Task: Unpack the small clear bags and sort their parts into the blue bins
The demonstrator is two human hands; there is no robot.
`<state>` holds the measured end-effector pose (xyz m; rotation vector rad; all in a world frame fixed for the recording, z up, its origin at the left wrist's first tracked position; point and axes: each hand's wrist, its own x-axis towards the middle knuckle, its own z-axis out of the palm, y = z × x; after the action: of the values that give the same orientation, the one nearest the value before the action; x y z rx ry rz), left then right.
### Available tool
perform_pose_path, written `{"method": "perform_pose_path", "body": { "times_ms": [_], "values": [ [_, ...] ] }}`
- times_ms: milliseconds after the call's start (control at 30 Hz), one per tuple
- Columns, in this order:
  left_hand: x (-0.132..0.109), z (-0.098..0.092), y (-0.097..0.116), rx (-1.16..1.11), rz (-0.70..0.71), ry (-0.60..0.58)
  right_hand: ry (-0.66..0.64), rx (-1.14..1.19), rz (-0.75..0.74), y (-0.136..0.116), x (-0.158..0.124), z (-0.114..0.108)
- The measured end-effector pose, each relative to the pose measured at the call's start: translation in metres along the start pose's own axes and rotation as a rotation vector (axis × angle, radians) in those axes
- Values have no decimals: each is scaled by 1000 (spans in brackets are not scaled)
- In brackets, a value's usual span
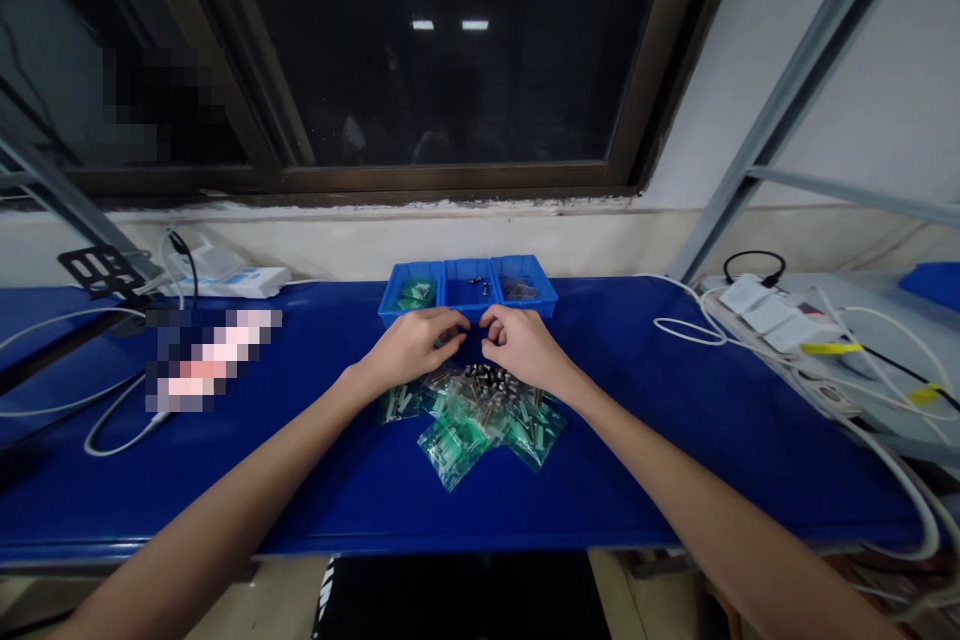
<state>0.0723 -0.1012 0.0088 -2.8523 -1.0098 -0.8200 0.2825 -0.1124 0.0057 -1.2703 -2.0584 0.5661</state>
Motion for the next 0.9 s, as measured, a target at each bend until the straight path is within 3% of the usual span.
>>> {"method": "perform_pose_path", "body": {
  "times_ms": [133,267,600,900],
  "values": [
    [1,0,0,-105,12,17,65,422,118,-7,0,5],
    [2,0,0,-212,-15,55,66,600,217,-12,-2,9],
    [3,2,6,-237,-47,112,52,654,184,-14,-3,9],
    [3,1,8,-170,-33,114,95,486,85,-13,-1,9]
  ]
}}
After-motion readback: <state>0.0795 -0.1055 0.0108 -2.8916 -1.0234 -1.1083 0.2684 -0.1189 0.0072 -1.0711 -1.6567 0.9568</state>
